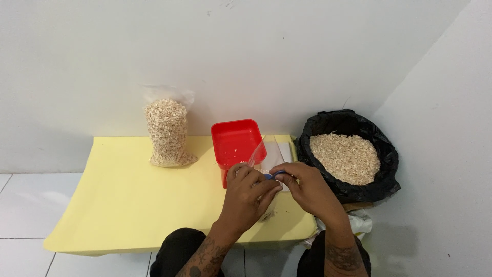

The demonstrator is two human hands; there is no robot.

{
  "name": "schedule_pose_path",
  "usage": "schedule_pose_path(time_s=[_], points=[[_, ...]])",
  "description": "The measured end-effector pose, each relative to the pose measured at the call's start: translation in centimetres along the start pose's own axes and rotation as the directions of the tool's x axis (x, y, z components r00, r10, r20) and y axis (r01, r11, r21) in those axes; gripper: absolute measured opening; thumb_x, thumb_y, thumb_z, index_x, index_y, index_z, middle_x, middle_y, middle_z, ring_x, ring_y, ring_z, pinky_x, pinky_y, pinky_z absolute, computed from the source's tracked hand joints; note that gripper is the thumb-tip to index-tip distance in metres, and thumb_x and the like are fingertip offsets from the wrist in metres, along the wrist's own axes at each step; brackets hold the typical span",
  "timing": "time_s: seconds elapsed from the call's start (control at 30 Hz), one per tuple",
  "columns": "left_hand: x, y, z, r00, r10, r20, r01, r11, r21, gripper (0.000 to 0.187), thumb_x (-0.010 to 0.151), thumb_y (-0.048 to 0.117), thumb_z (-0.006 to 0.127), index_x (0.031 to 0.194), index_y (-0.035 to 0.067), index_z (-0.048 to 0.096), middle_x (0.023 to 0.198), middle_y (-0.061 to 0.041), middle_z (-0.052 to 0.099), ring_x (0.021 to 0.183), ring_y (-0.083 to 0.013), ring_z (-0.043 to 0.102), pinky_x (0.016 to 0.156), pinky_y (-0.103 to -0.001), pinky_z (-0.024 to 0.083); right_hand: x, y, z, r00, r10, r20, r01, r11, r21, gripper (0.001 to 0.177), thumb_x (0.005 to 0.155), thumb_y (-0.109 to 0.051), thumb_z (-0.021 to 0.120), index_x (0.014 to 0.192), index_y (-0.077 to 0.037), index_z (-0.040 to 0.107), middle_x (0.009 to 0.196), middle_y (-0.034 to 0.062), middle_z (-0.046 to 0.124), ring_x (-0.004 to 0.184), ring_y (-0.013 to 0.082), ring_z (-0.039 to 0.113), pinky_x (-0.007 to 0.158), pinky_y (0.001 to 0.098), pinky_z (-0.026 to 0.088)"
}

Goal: Portioning wood shavings from a large bag into smaller plastic bags using a blue scoop.

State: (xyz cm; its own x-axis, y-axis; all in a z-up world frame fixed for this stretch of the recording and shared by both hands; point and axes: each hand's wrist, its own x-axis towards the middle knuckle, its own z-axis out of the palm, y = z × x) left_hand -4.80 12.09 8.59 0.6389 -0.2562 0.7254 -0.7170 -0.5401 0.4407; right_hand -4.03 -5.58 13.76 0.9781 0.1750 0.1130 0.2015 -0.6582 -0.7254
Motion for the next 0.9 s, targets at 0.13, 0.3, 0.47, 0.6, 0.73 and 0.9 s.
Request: schedule_pose_path(time_s=[0.13,0.3,0.47,0.6,0.73,0.9], points=[[0.3,0.2,-0.2,0.999,0.013,-0.031,-0.013,1.000,0.005,0.004,0.087,0.018,0.080,0.087,0.015,0.078,0.077,0.004,0.054,0.078,-0.0148,0.049,0.099,-0.042,0.039,0.4,1.4,0.1,0.995,-0.077,-0.060,0.078,0.997,0.004,0.016,0.090,-0.016,0.068,0.101,-0.012,0.079,0.091,-0.0012,0.080,0.059,0.0140,0.058,0.057,0.0290,0.047],[0.2,-0.2,-0.2,1.000,0.009,-0.019,-0.008,1.000,0.014,0.005,0.088,0.019,0.079,0.091,0.016,0.078,0.072,0.003,0.050,0.076,-0.0146,0.047,0.096,-0.041,0.040,0.5,1.8,0.0,1.000,0.013,0.023,-0.012,0.999,-0.036,0.016,0.090,-0.011,0.066,0.100,-0.010,0.079,0.086,0.0020,0.080,0.061,0.0160,0.060,0.060,0.0298,0.049],[0.0,-0.2,-0.2,1.000,0.000,-0.021,0.000,1.000,0.010,0.004,0.088,0.019,0.079,0.089,0.016,0.078,0.073,0.003,0.050,0.075,-0.0142,0.046,0.097,-0.040,0.040,0.3,1.5,0.0,0.997,-0.083,0.005,0.083,0.996,-0.014,0.016,0.091,-0.015,0.066,0.101,-0.011,0.078,0.088,0.0005,0.080,0.060,0.0150,0.060,0.060,0.0301,0.048],[0.0,-0.2,-0.2,0.999,0.012,-0.039,-0.011,1.000,0.006,0.004,0.089,0.020,0.079,0.090,0.016,0.078,0.073,0.003,0.051,0.077,-0.0154,0.046,0.095,-0.041,0.039,-0.1,1.0,0.1,0.992,-0.129,-0.012,0.130,0.991,0.032,0.014,0.090,-0.008,0.067,0.100,-0.009,0.077,0.090,-0.0007,0.078,0.064,0.0134,0.060,0.061,0.0274,0.049],[0.0,-0.2,-0.4,0.999,0.014,-0.044,-0.014,1.000,0.011,0.004,0.088,0.018,0.080,0.090,0.015,0.078,0.071,0.003,0.048,0.075,-0.0152,0.046,0.095,-0.040,0.040,-0.4,0.5,-0.1,0.990,-0.136,-0.033,0.137,0.990,0.037,0.015,0.091,-0.012,0.067,0.102,-0.010,0.078,0.093,-0.0025,0.078,0.060,0.0124,0.054,0.057,0.0272,0.045],[0.1,-0.1,-0.5,0.999,0.016,-0.048,-0.016,1.000,0.006,0.003,0.089,0.018,0.079,0.089,0.015,0.077,0.072,0.004,0.048,0.077,-0.0144,0.048,0.095,-0.040,0.040,-0.6,0.3,-0.2,0.982,-0.171,-0.073,0.175,0.983,0.049,0.016,0.090,-0.010,0.068,0.102,-0.011,0.078,0.091,-0.0019,0.078,0.057,0.0114,0.052,0.052,0.0265,0.041]])
